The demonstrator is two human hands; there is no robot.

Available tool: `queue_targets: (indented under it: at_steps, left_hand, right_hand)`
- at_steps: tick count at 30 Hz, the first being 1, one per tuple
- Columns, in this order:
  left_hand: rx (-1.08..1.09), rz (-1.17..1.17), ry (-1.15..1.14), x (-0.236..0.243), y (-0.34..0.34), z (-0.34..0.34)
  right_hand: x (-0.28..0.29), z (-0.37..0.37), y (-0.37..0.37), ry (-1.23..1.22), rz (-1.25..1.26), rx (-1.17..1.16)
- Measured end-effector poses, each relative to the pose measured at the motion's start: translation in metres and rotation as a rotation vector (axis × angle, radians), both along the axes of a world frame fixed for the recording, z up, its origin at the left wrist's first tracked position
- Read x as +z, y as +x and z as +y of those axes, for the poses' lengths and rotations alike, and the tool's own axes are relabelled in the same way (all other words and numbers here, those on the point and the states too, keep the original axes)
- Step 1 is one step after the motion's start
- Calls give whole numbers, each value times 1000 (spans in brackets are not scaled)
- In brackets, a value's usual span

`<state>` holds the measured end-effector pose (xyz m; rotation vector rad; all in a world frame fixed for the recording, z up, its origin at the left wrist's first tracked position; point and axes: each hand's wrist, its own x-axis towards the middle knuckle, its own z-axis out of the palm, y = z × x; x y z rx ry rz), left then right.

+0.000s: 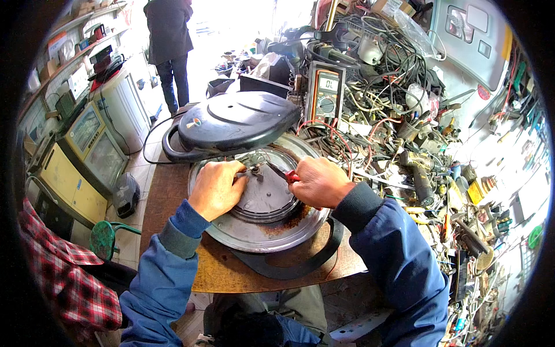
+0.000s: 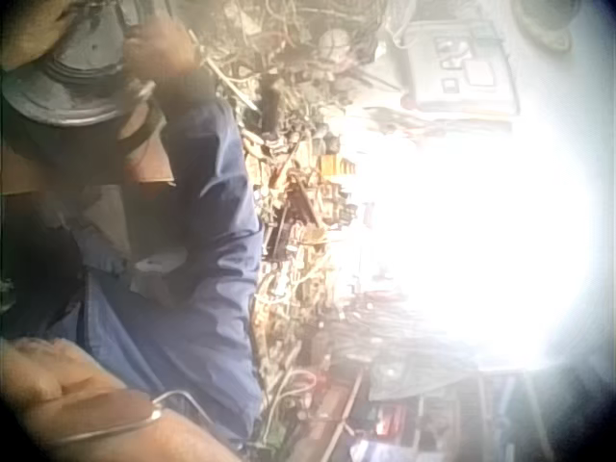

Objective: The person uses a multimeter to test electrical continuity on a circular heating element. They then use pliers to strip the insulation from a wire and a screwdriver to adjust a connection point on the element.

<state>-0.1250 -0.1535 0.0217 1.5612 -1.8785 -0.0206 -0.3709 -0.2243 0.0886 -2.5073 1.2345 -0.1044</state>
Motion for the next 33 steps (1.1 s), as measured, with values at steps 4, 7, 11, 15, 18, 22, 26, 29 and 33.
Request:
queue_targets:
  at_steps: [4,7,11,15,18,22,26,29,33]
  left_hand:
    - [0,-6,4,2,-3,1]
    - [0,-7,4,1,-2,0]
    - [14,-12,20,-2,-1,-1]
    - [9,-4,15,0,-2,0]
    - [4,5,4,-2,-4,0]
    - [4,26,3,-3,-5,-1]
    - [-9,7,-16,-5,-4,0]
    - [17,65,-33,0,-10,3]
    - [85,-54,2,9,-15,11]
  right_hand:
    - [4,0,3,7,43,-18]
    - [3,-1,2,11,48,-23]
    - [-1,-2,3,-1,21,-21]
    - [-1,1,4,11,2,-30]
    - [-6,-2,2,29,-13,-23]
    - [-14,-2,0,72,-71,-43]
    - [-22,5,0,55,-85,-86]
    - [-36,2,-2,-174,-104,37]
    - [-34,5,-1,-109,-86,5]
